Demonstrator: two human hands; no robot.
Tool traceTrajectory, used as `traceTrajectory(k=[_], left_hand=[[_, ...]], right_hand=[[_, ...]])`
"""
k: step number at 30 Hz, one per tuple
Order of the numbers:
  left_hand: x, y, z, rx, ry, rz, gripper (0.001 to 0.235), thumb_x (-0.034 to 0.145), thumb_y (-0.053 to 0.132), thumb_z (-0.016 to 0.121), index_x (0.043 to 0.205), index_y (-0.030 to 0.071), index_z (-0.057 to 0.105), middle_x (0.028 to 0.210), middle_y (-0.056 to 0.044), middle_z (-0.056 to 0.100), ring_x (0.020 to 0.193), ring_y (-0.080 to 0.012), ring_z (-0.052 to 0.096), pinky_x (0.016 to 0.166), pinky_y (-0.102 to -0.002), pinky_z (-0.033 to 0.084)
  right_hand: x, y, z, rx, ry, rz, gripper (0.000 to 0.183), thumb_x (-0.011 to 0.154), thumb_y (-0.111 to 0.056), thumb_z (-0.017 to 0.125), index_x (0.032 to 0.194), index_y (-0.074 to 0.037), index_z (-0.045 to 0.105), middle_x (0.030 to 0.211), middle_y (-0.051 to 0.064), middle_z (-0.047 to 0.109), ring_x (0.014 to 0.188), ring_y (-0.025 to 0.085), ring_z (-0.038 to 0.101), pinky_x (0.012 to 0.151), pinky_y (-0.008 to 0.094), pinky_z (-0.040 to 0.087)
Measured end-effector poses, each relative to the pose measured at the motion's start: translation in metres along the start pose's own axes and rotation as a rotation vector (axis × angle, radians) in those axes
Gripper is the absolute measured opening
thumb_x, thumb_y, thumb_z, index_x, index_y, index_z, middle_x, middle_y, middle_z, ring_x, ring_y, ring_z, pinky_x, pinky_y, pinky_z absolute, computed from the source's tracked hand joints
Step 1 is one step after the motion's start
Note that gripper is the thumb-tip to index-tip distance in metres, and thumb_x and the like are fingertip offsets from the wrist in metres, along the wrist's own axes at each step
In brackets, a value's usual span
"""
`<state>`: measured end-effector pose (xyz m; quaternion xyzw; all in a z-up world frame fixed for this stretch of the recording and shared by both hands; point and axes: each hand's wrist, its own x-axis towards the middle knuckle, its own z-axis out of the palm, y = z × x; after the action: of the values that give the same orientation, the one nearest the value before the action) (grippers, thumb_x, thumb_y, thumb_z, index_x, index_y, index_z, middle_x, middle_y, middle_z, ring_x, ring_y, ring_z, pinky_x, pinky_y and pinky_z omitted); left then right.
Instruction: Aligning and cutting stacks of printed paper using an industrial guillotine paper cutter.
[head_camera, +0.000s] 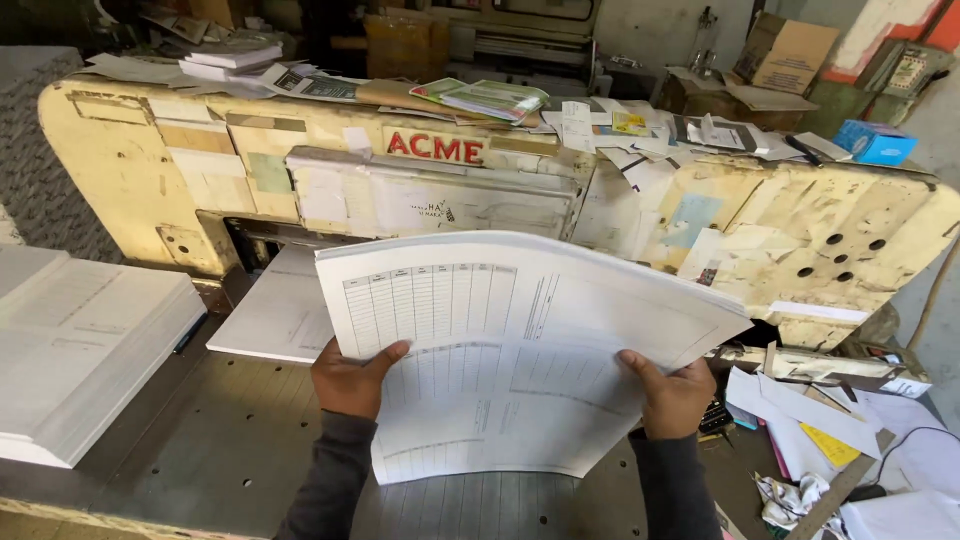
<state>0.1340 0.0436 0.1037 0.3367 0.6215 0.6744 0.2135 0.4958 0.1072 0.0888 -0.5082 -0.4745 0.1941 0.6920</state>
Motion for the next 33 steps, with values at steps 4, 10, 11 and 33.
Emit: traceTrajectory(k=[4, 10, 11, 33], left_hand=[[0.007, 0.027, -0.002, -0.026, -0.021, 0.11, 0.06, 0.058, 0.021, 0.097, 0.113, 0.008, 0.078, 0.113, -0.008, 0.081, 0.106, -0.0209, 0.077, 0.085, -0.035, 0.066], [0.024, -0.009, -0.008, 0.045, -0.098, 0.14, 0.068, 0.059, 0.029, 0.096, 0.118, 0.004, 0.075, 0.118, -0.012, 0.079, 0.111, -0.0273, 0.076, 0.089, -0.042, 0.066], [0.019, -0.001, -0.006, 0.045, -0.098, 0.132, 0.068, 0.059, 0.029, 0.096, 0.118, 0.004, 0.075, 0.118, -0.012, 0.079, 0.111, -0.0273, 0.076, 0.089, -0.042, 0.066], [0.008, -0.03, -0.023, -0.02, -0.305, 0.352, 0.043, 0.081, 0.009, 0.091, 0.117, -0.008, 0.074, 0.104, -0.03, 0.076, 0.098, -0.0318, 0.07, 0.075, -0.052, 0.059]], right_hand=[[0.017, -0.025, -0.007, -0.144, 0.026, 0.034, 0.049, 0.071, -0.017, 0.091, 0.112, 0.001, 0.07, 0.113, 0.011, 0.075, 0.102, 0.018, 0.064, 0.08, 0.033, 0.051], [0.008, 0.01, -0.007, 0.012, -0.146, -0.025, 0.047, 0.073, -0.011, 0.088, 0.116, -0.001, 0.073, 0.121, 0.015, 0.075, 0.113, 0.027, 0.07, 0.092, 0.039, 0.059], [0.002, 0.002, -0.004, 0.005, -0.15, -0.021, 0.047, 0.073, -0.011, 0.088, 0.116, -0.001, 0.073, 0.121, 0.015, 0.075, 0.113, 0.027, 0.07, 0.092, 0.039, 0.059], [-0.03, 0.014, -0.022, -0.011, -0.14, -0.084, 0.051, 0.083, 0.004, 0.087, 0.13, 0.003, 0.067, 0.114, 0.014, 0.069, 0.109, 0.02, 0.057, 0.104, 0.046, 0.05]])
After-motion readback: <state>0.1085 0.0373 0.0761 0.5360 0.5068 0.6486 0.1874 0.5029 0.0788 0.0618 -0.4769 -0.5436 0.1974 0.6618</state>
